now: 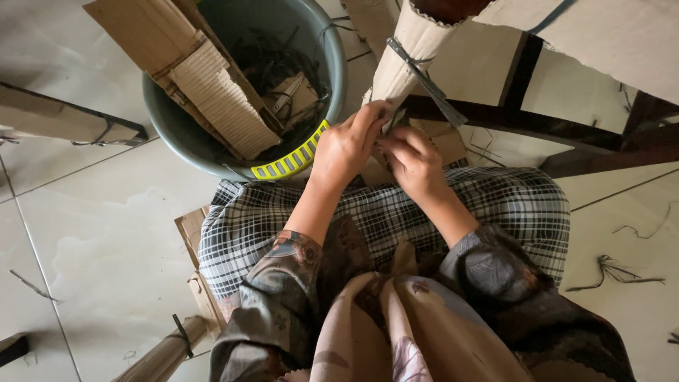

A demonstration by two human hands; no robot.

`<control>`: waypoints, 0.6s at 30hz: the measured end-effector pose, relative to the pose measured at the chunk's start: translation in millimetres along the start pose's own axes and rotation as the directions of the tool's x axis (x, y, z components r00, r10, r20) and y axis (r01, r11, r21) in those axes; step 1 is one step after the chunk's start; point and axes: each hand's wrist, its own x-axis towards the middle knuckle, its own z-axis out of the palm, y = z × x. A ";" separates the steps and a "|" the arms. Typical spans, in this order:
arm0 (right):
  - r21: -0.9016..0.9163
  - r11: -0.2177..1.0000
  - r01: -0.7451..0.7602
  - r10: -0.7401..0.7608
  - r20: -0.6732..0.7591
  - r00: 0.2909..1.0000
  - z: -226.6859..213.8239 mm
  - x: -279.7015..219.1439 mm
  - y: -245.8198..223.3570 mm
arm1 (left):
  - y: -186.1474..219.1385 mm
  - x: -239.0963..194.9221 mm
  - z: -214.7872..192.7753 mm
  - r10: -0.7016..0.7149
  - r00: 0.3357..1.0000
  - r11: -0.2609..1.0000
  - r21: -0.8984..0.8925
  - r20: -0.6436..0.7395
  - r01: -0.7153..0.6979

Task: The person sits on the floor and ties bundles of corrugated cardboard with black plastic straps. They wrap the straps around the bundles, pull them tight, and tie knots to secure them. The person handles multiple bundles and places the tied ones on a nearby wooden frame.

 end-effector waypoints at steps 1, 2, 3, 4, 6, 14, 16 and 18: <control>0.000 1.000 0.001 -0.001 0.000 1.000 0.9 -2.0 0.2 | 0.4 -0.8 -0.9 0.000 1.000 1.000 0.000 -0.001 0.000; 0.014 0.999 -0.047 0.047 0.018 0.999 1.8 -3.9 0.7 | 0.9 -1.5 -1.6 -0.021 1.000 1.000 -0.014 0.017 0.021; 0.027 0.995 -0.096 0.095 0.035 0.995 2.8 -6.0 1.2 | 1.3 -2.3 -2.3 -0.042 0.999 0.999 -0.027 0.035 0.042; 0.028 0.995 -0.095 0.094 0.035 0.995 1.5 -4.9 2.1 | 3.5 -1.2 -5.6 -0.042 0.999 0.999 -0.027 0.035 0.043; 0.127 0.975 -0.180 0.165 0.120 0.979 -0.8 -3.6 3.0 | 8.0 -0.3 -12.9 -0.091 0.994 0.995 -0.040 0.055 0.093; 0.312 0.849 -0.426 0.327 0.323 0.888 -8.6 -6.7 11.0 | 3.3 -8.4 -32.6 -0.421 0.896 0.841 -0.310 0.142 0.444; 0.348 0.824 -0.447 0.344 0.320 0.883 -5.2 -15.1 17.1 | -5.6 -17.6 -21.6 -0.483 0.850 0.776 -0.348 0.210 0.527; 0.332 0.835 -0.438 0.333 0.328 0.884 -2.6 -19.6 19.8 | -8.5 -27.8 -10.0 -0.329 0.790 0.593 -0.538 0.518 0.599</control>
